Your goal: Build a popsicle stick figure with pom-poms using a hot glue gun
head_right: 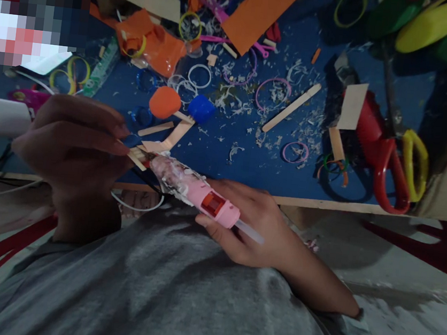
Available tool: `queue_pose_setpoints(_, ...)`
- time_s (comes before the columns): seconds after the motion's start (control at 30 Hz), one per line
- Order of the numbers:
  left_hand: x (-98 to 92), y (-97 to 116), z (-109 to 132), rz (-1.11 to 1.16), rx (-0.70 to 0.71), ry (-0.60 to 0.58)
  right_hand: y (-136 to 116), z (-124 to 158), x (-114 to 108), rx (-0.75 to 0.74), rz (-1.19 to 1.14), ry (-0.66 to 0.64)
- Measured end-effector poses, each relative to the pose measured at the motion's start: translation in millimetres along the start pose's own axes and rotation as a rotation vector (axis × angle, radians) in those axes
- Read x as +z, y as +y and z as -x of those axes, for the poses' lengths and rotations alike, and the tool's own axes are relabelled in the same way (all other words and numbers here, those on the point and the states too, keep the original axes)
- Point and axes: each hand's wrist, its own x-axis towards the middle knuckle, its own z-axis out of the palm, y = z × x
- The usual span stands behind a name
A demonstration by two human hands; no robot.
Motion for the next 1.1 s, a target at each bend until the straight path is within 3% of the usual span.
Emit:
queue_pose_setpoints(0.1,-2.1,5.6,-2.9,-0.035,0.080,-0.016,0.6,-0.6,-0.9,-0.016,0.016,-0.013)
queue_pose_setpoints(0.17,-2.3,10.5,-3.8,-0.107,-0.048,-0.054,0.6,-1.1,-0.8,-0.019,0.015,-0.018)
queue_pose_setpoints(0.2,-2.3,13.0,-3.8,-0.110,-0.044,-0.064,0.6,-1.1,-0.5,-0.015,0.009,-0.020)
queue_pose_setpoints(0.23,-2.3,15.3,-3.7,-0.080,0.052,-0.039,0.6,-1.0,-0.1,-0.006,0.001,-0.023)
queue_pose_setpoints(0.37,-2.1,22.4,-2.3,-0.157,-0.099,-0.074,1.0,-0.5,1.8,0.018,-0.020,-0.019)
queue_pose_setpoints(0.6,-4.3,27.9,-0.9,-0.107,-0.140,-0.091,1.3,-7.8,-1.9,0.011,-0.087,-0.035)
queue_pose_setpoints(0.8,-4.4,16.7,-2.1,-0.096,-0.081,-0.105,0.9,-11.3,-5.3,0.021,-0.138,-0.035)
queue_pose_setpoints(0.87,-2.5,10.9,-2.9,-0.053,0.071,-0.043,0.6,-11.0,-6.4,0.029,-0.139,-0.038)
queue_pose_setpoints(0.93,-1.2,8.4,-3.2,-0.028,0.127,-0.021,0.4,-10.6,-7.6,0.040,-0.120,-0.048)
queue_pose_setpoints(1.07,-1.9,10.1,-2.2,-0.081,-0.076,-0.079,1.3,-9.8,-8.0,0.045,-0.097,-0.050)
queue_pose_setpoints(1.1,-2.1,9.8,-2.0,-0.078,-0.054,-0.090,1.7,-9.7,-7.6,0.045,-0.103,-0.046)
